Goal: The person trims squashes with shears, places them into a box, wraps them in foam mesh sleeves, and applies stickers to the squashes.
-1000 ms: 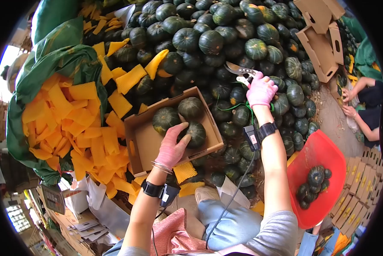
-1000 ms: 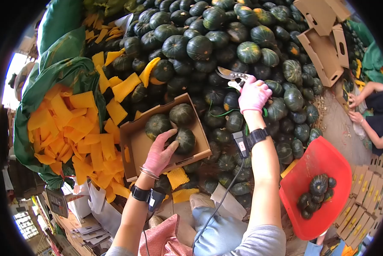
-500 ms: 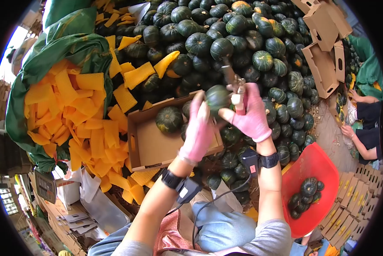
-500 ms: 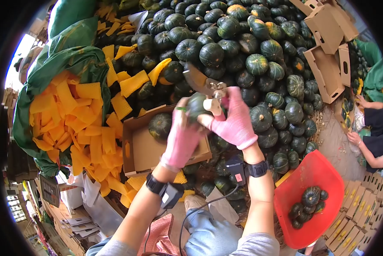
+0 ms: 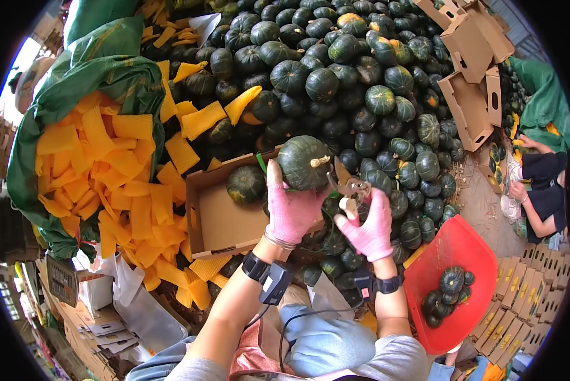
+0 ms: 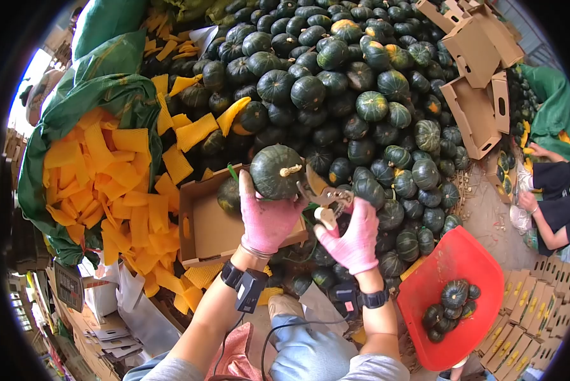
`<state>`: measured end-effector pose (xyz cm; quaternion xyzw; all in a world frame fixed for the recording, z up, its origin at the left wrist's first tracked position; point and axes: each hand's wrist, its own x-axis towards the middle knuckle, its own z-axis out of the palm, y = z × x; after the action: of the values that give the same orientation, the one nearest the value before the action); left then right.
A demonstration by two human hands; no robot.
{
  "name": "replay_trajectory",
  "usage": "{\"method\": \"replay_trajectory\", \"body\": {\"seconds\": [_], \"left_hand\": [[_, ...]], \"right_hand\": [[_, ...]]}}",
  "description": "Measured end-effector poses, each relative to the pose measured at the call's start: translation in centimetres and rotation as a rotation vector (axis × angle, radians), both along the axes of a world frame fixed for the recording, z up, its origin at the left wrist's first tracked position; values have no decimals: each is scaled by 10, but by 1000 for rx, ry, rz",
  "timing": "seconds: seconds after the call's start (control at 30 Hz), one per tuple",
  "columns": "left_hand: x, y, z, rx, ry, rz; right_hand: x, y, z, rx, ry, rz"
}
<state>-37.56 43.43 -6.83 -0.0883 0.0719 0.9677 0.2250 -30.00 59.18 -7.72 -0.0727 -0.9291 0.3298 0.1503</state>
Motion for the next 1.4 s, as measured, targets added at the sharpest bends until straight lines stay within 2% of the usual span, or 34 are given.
{"method": "replay_trajectory", "body": {"seconds": [0.1, 0.13, 0.17, 0.23, 0.27, 0.4, 0.5, 0.57, 0.6, 0.63, 0.7, 0.73, 0.8, 0.83, 0.9, 0.93, 0.97, 1.03, 1.1, 1.17, 1.2, 1.3, 1.33, 1.4], "left_hand": [[3, -1, -7, -163, 105, 64], [3, -6, -6, -451, 232, 46], [6, -7, -5, -422, 298, 70], [10, -10, 3, -362, 427, 118], [10, -12, 7, -474, 390, 99], [4, -18, 5, -477, 528, 97], [6, -14, 11, -715, 620, 150], [12, -12, 8, -759, 632, 152], [14, -10, 6, -782, 639, 153], [14, -2, 7, -886, 690, 205], [16, 11, 12, -1060, 550, 148], [15, 18, 15, -1050, 435, 92], [11, 23, 9, -577, 157, 7], [10, 22, 16, -363, 51, -5], [-1, 1, -6, -366, 82, 9], [-4, -15, -8, -456, 115, 38], [-7, -41, -5, -650, 176, 126], [-10, -89, -6, -1006, 248, 295], [-7, -133, -10, -1305, 251, 432], [1, -163, -26, -1786, 257, 353], [9, -170, -30, -2294, 374, 245], [14, -174, -44, -2645, 311, -609], [20, -169, -44, -2685, 314, -571], [19, -179, -41, -2659, 393, -473]], "right_hand": [[8, -10, 3, -163, -110, 59], [8, -13, 6, -232, -129, 68], [8, -14, 10, -300, -149, 79], [9, -14, 11, -267, -149, 86], [10, -14, 11, -250, -149, 91], [10, -16, 22, -216, -177, 105], [10, -19, 25, -236, -228, 85], [9, -19, 15, -265, -232, 35], [7, -17, 12, -181, -166, 15], [5, -15, 12, -215, -110, -9], [4, -12, 0, -187, -119, -116], [3, -10, -11, -174, -75, -132], [0, -1, -27, -139, 17, -153], [-2, 3, -27, -226, 22, -181], [-8, 11, -28, -410, 31, -250], [-8, 17, -33, -583, 31, -308], [-6, 28, -35, -602, -1, -316], [0, 42, -45, -491, 25, -380], [3, 52, -33, -215, 60, -431], [2, 59, -29, -238, -44, -517], [-1, 61, -37, -280, 27, -557], [-5, 69, -51, -541, 41, -574], [-9, 66, -49, -642, 94, -541], [-21, 63, -54, -679, 183, -455]]}}
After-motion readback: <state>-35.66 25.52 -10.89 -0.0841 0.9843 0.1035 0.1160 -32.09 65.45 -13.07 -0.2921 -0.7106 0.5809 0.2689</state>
